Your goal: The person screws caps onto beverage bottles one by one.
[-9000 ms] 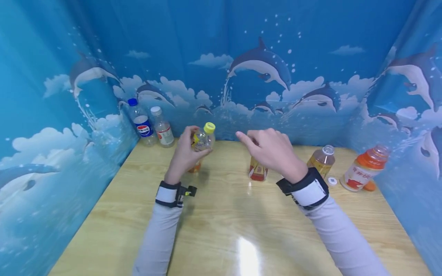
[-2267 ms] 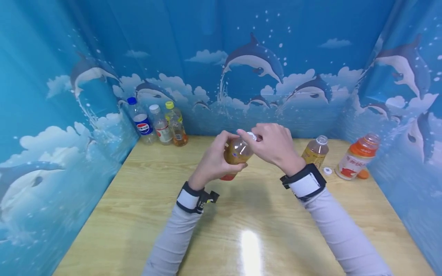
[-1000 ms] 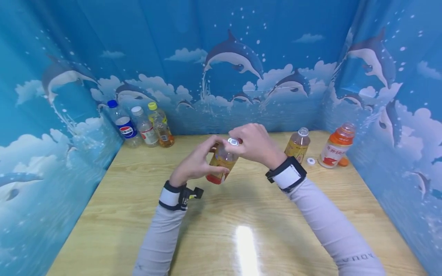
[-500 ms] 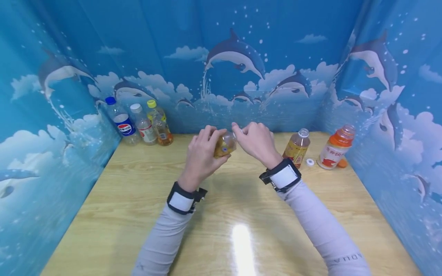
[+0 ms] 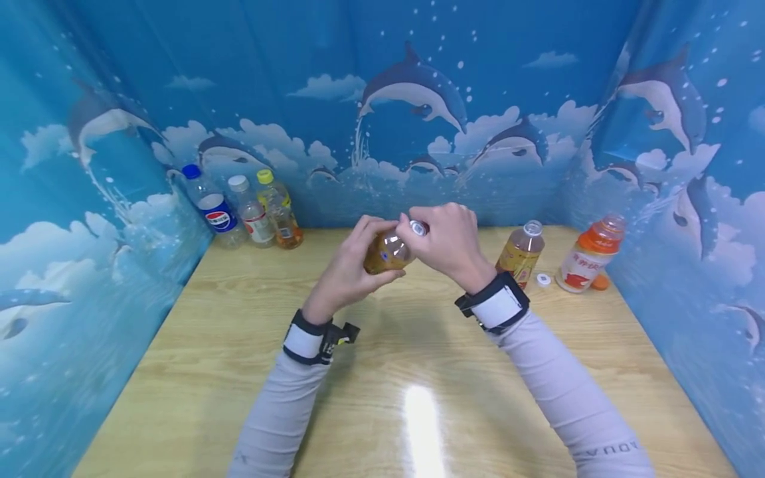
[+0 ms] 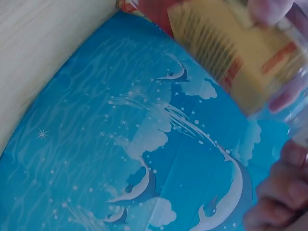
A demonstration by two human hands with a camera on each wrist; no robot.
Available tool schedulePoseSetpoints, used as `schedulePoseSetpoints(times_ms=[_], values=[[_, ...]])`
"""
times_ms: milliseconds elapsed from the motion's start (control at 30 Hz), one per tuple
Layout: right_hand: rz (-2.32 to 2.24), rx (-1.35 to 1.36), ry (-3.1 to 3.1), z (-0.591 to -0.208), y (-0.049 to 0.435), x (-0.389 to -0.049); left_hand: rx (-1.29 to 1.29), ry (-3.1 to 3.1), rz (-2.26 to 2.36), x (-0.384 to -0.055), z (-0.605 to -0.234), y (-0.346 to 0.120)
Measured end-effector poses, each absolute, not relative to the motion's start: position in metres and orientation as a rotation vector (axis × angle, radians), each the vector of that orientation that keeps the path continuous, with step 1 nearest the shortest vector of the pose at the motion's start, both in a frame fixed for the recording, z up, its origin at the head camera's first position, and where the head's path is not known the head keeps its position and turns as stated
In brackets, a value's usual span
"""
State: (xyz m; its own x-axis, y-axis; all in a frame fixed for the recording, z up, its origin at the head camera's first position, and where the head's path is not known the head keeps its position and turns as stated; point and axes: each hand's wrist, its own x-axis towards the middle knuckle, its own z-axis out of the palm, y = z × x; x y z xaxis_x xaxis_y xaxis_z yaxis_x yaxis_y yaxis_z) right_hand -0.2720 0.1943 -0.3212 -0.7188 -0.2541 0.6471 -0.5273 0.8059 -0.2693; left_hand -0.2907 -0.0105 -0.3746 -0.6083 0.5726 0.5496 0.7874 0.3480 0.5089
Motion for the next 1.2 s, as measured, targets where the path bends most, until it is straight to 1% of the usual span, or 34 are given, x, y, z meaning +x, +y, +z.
schedulePoseSetpoints(times_ms=[100,200,267,400,467,633,733,867,1033,1200], values=[[0.676,0.414,-2.456,-0.323,0.192,-0.272,-1.117,-2.329,-0.940,-0.290,-0.374,-0.007],[0.734,0.268,-2.573,-0.325,0.191,-0.272,-1.053,-2.343,-0.887,-0.290,-0.376,-0.005],[0.748,0.233,-2.622,-0.326,0.191,-0.271,-1.043,-2.371,-0.955,-0.291,-0.378,-0.007],[0.783,0.279,-2.612,-0.329,0.198,-0.272,-0.941,-2.437,-1.114,-0.304,-0.382,-0.018],[0.821,0.283,-2.597,-0.334,0.206,-0.271,-0.821,-2.465,-1.179,-0.316,-0.386,-0.025],[0.923,0.203,-2.580,-0.349,0.231,-0.273,-0.513,-2.479,-1.381,-0.366,-0.411,-0.040],[0.992,0.191,-2.555,-0.355,0.237,-0.275,-0.410,-2.464,-1.431,-0.395,-0.430,-0.053],[1.028,0.209,-2.531,-0.361,0.236,-0.274,-0.294,-2.459,-1.369,-0.426,-0.448,-0.067],[1.063,0.189,-2.475,-0.371,0.236,-0.268,-0.138,-2.455,-1.316,-0.449,-0.460,-0.076],[1.106,0.236,-2.460,-0.382,0.235,-0.269,-0.045,-2.472,-1.313,-0.462,-0.463,-0.076]])
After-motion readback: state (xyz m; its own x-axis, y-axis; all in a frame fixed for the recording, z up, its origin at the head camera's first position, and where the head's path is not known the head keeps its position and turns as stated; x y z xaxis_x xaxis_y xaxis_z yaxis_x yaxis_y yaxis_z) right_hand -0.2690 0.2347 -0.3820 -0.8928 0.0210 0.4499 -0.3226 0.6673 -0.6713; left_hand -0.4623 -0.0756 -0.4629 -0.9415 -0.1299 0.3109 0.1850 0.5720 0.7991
